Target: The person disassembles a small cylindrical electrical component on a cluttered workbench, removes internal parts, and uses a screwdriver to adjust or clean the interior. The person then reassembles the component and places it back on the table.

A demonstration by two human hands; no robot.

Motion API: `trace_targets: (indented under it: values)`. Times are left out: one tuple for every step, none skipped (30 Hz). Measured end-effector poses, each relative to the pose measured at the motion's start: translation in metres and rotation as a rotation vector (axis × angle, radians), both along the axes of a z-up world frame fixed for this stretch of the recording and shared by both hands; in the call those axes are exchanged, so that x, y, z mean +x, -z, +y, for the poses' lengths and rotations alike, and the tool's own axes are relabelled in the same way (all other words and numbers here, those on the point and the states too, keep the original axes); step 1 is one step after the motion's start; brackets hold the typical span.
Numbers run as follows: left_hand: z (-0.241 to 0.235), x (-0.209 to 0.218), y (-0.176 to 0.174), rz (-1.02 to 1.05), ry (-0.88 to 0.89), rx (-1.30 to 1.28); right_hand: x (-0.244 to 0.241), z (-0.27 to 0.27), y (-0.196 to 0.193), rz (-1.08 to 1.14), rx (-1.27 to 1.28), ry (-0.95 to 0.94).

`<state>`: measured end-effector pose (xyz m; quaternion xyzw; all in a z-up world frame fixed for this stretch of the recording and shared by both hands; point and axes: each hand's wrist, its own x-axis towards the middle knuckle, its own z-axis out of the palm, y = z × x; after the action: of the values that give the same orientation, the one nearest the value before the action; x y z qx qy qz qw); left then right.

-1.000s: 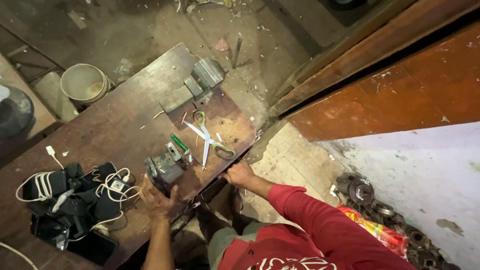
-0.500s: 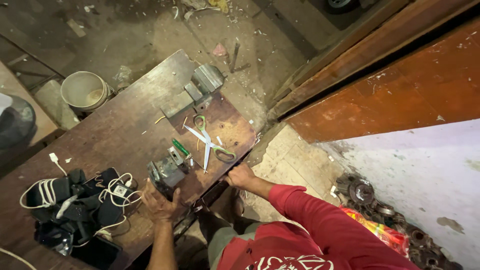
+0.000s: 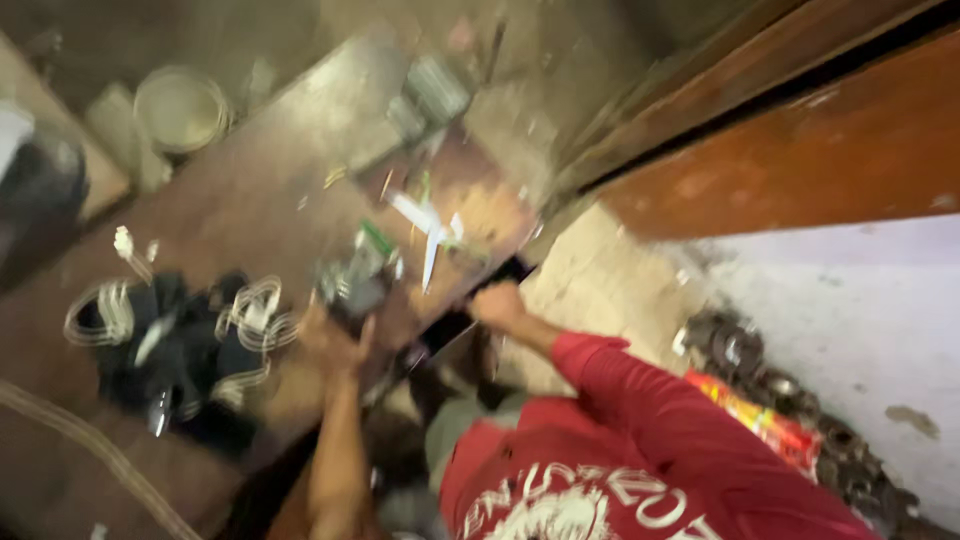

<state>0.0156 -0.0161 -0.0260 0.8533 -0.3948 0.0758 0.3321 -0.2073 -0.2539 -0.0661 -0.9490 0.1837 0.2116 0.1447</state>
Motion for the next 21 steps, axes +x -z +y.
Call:
trace_targets:
  values:
    - [0.007,-0.002,0.004,0.003,-0.036,0.117,-0.008,0.009,0.001,-0.031,-0.002,0.017]
    - [0.007,-0.003,0.012,-0.024,-0.046,0.137,-0.016,0.014,0.001,-0.093,0.001,0.065]
    - [0.016,-0.005,0.021,0.023,-0.047,0.143,-0.027,0.023,0.001,-0.16,0.008,0.114]
    - [0.028,-0.007,0.031,0.07,-0.051,0.147,-0.038,0.03,0.001,-0.226,0.022,0.157]
    - [0.026,-0.003,0.045,0.007,-0.012,0.141,-0.044,0.028,0.002,-0.273,0.025,0.186]
    - [0.028,-0.001,0.056,-0.006,-0.018,0.173,-0.051,0.029,0.001,-0.305,0.032,0.205]
    - [0.028,-0.001,0.061,-0.028,-0.014,0.184,-0.058,0.029,-0.005,-0.331,0.029,0.21]
    - [0.035,-0.005,0.061,-0.015,-0.011,0.192,-0.07,0.034,-0.014,-0.344,0.017,0.202]
    - [0.033,-0.003,0.06,-0.01,-0.009,0.189,-0.074,0.035,-0.022,-0.373,0.02,0.17]
    - [0.033,-0.004,0.056,-0.006,-0.007,0.186,-0.079,0.036,-0.03,-0.403,0.024,0.139]
    - [0.031,-0.004,0.053,-0.013,-0.01,0.19,-0.083,0.038,-0.037,-0.436,0.018,0.112]
    - [0.03,-0.005,0.049,-0.02,-0.013,0.194,-0.088,0.04,-0.043,-0.45,0.015,0.104]
    - [0.029,-0.003,0.045,-0.028,-0.012,0.195,-0.091,0.041,-0.046,-0.465,0.009,0.1]
    - [0.028,-0.001,0.042,-0.041,-0.012,0.193,-0.093,0.042,-0.048,-0.48,0.003,0.095]
    - [0.027,-0.002,0.04,-0.05,-0.011,0.191,-0.095,0.043,-0.048,-0.461,0.009,0.103]
    - [0.027,-0.002,0.039,-0.059,-0.01,0.189,-0.097,0.043,-0.045,-0.441,0.016,0.111]
    - [0.026,-0.004,0.037,-0.053,-0.008,0.183,-0.098,0.042,-0.042,-0.419,0.019,0.119]
    - [0.025,-0.004,0.036,-0.047,-0.006,0.177,-0.098,0.039,-0.038,-0.31,0.048,0.168]
    - [0.022,-0.003,0.035,-0.045,-0.007,0.169,-0.093,0.034,-0.031,-0.204,0.075,0.214]
    - [0.021,-0.002,0.032,-0.047,-0.005,0.155,-0.088,0.03,-0.025,-0.098,0.103,0.259]
    - [0.021,-0.002,0.029,-0.048,-0.006,0.143,-0.083,0.024,-0.018,-0.057,0.154,0.304]
